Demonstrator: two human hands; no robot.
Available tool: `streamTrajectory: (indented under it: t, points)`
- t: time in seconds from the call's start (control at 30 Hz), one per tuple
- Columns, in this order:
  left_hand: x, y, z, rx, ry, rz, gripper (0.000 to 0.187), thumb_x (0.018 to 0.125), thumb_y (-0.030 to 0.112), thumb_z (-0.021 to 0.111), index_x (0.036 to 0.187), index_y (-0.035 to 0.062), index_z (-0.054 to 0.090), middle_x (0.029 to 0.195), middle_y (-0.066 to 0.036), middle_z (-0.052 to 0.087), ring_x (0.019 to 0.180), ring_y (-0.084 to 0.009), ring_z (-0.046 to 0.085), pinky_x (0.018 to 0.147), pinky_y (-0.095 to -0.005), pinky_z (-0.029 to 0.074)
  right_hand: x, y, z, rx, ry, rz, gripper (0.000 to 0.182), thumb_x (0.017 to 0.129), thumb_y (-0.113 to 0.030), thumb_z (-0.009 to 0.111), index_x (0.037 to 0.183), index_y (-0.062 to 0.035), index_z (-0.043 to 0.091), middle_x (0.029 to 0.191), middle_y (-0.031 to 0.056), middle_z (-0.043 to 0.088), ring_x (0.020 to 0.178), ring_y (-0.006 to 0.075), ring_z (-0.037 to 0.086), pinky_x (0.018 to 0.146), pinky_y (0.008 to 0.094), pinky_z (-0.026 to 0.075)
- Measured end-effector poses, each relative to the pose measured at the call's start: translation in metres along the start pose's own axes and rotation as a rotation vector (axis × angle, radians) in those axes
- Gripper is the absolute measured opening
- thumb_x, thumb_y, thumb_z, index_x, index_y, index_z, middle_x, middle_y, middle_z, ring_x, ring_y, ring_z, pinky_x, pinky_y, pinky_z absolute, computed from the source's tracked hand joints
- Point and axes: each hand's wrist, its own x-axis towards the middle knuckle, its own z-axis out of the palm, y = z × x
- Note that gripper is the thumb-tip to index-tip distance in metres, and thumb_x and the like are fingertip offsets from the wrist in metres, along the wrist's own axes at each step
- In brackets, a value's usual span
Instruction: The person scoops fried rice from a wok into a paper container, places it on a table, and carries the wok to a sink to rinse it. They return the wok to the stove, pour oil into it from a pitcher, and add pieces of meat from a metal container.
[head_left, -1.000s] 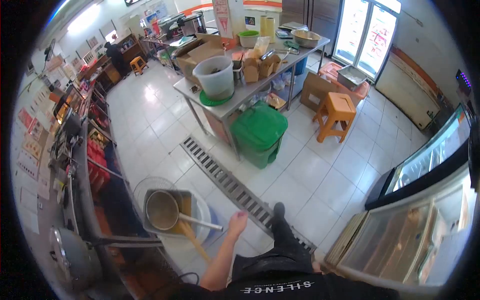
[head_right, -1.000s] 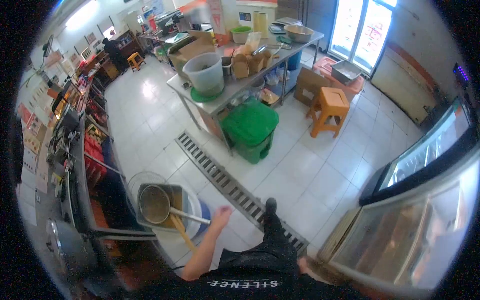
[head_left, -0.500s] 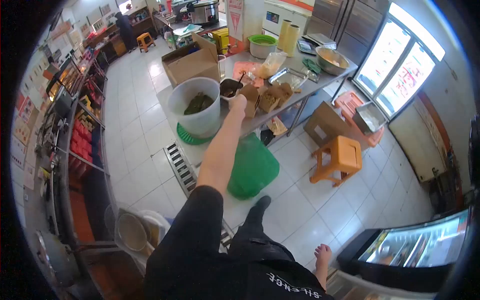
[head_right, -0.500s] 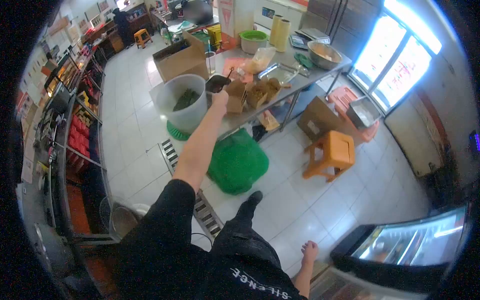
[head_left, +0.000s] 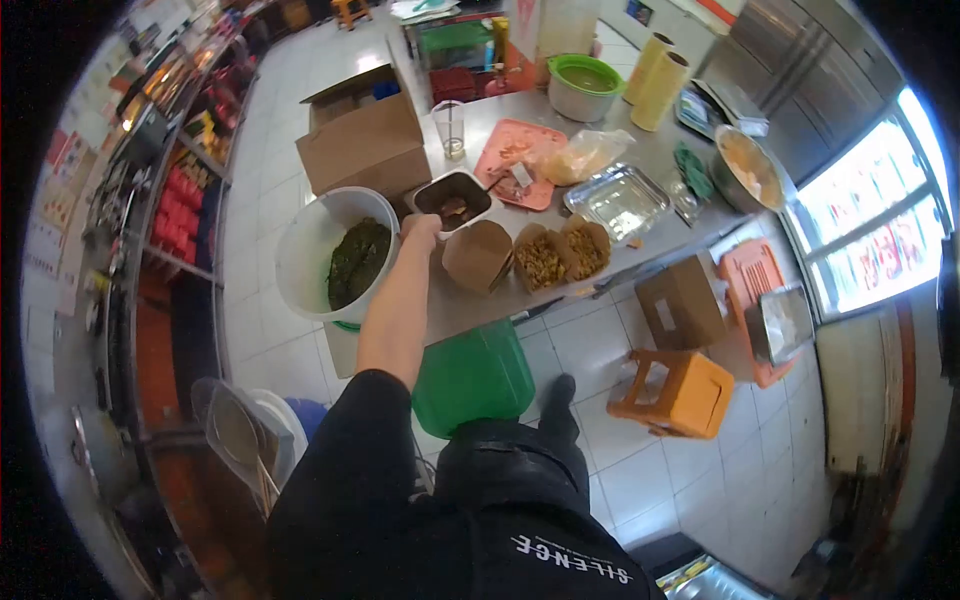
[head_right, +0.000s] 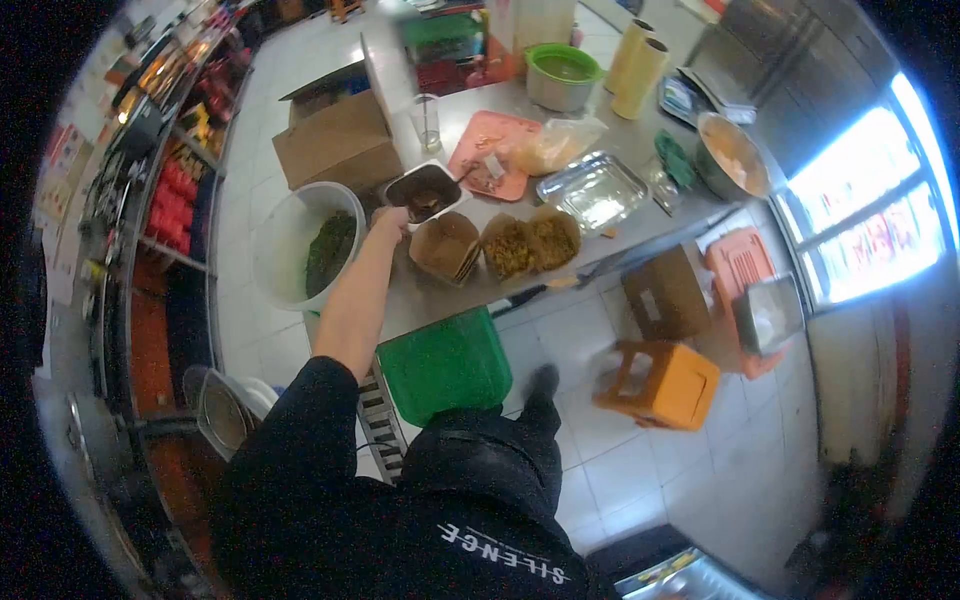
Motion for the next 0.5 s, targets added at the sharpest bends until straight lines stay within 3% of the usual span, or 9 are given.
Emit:
streamTrajectory:
  t: [0.13, 0.2, 0.27, 0.3, 0.33, 0.4, 0.43, 0.5]
  points:
    - [0.008, 0.013, 0.003, -0.047, -0.059, 0.042, 0.034, 0.068, 0.010, 0.066, 0.097, -0.0079, 0.066, 0.108, -0.022, 0.064, 0.090, -0.0235, 0.068, 0.070, -0.0339, 0.055, 0.078, -0.097, -0.023, -0.174, -0.127, 0.010, 0.021, 0.089, -0.026, 0.055, 0.090, -0.0052, 0.060, 0.077, 0.0104, 0.063, 0.063, 0.0222, 0.063, 0.051, 0.0346, 0.051]
    - [-0.045, 0.050, -0.014, 0.015, -0.036, 0.028, 0.033, 0.069, 0.009, 0.069, 0.097, -0.0080, 0.066, 0.105, -0.021, 0.065, 0.086, -0.0241, 0.068, 0.070, -0.0348, 0.055, 0.128, -0.155, -0.043, -0.285, -0.229, 0.016, 0.021, 0.088, -0.026, 0.055, 0.088, -0.0053, 0.061, 0.076, 0.0101, 0.064, 0.061, 0.0224, 0.063, 0.049, 0.0348, 0.050]
    - [-0.025, 0.052, 0.005, -0.317, -0.104, 0.004, 0.027, 0.074, 0.007, 0.069, 0.095, -0.0095, 0.066, 0.098, -0.017, 0.067, 0.084, -0.0245, 0.068, 0.068, -0.0354, 0.055, 0.198, -0.215, -0.066, -0.372, -0.384, 0.025, 0.021, 0.088, -0.026, 0.056, 0.086, -0.0055, 0.062, 0.074, 0.0099, 0.064, 0.058, 0.0226, 0.063, 0.048, 0.0350, 0.050]
    - [-0.037, 0.064, 0.006, -0.419, -0.119, 0.005, 0.027, 0.074, 0.007, 0.070, 0.094, -0.0099, 0.065, 0.097, -0.017, 0.067, 0.084, -0.0243, 0.068, 0.067, -0.0352, 0.055, 0.184, -0.283, -0.051, -0.799, -0.318, -0.266, 0.021, 0.085, -0.024, 0.055, 0.081, -0.0046, 0.063, 0.070, 0.0086, 0.064, 0.059, 0.0221, 0.063, 0.048, 0.0345, 0.049]
    - [-0.042, 0.071, 0.009, -0.517, -0.140, 0.004, 0.026, 0.075, 0.007, 0.070, 0.094, -0.0102, 0.065, 0.095, -0.017, 0.067, 0.083, -0.0241, 0.068, 0.065, -0.0351, 0.055, 0.145, -0.359, -0.029, -0.930, -0.289, -0.415, 0.024, 0.084, -0.020, 0.052, 0.077, -0.0011, 0.065, 0.075, 0.0117, 0.067, 0.063, 0.0211, 0.065, 0.056, 0.0374, 0.053]
    - [-0.019, 0.066, 0.027, -0.492, -0.166, 0.096, 0.028, 0.076, 0.008, 0.069, 0.095, -0.0108, 0.064, 0.085, -0.016, 0.067, 0.075, -0.0218, 0.067, 0.059, -0.0335, 0.053, 0.106, -0.458, 0.010, -1.153, -0.332, -0.521, 0.030, 0.083, -0.026, 0.056, 0.077, 0.0017, 0.067, 0.077, 0.0171, 0.068, 0.071, 0.0236, 0.067, 0.063, 0.0388, 0.053]
    - [-0.023, 0.073, 0.031, -0.533, -0.181, 0.120, 0.027, 0.076, 0.009, 0.068, 0.094, -0.0103, 0.063, 0.082, -0.016, 0.067, 0.073, -0.0212, 0.067, 0.057, -0.0332, 0.053, 0.087, -0.507, 0.028, -1.259, -0.349, -0.581, 0.034, 0.082, -0.029, 0.058, 0.077, 0.0031, 0.068, 0.078, 0.0198, 0.068, 0.075, 0.0248, 0.069, 0.066, 0.0396, 0.052]
    - [-0.050, 0.098, 0.020, -0.526, -0.137, 0.177, 0.024, 0.081, 0.011, 0.066, 0.096, -0.0075, 0.062, 0.083, -0.014, 0.065, 0.071, -0.0213, 0.064, 0.058, -0.0327, 0.051, 0.051, -0.566, 0.069, -1.137, -0.396, -0.901, 0.033, 0.084, -0.029, 0.061, 0.079, 0.0037, 0.065, 0.073, 0.0170, 0.066, 0.070, 0.0219, 0.066, 0.064, 0.0372, 0.051]
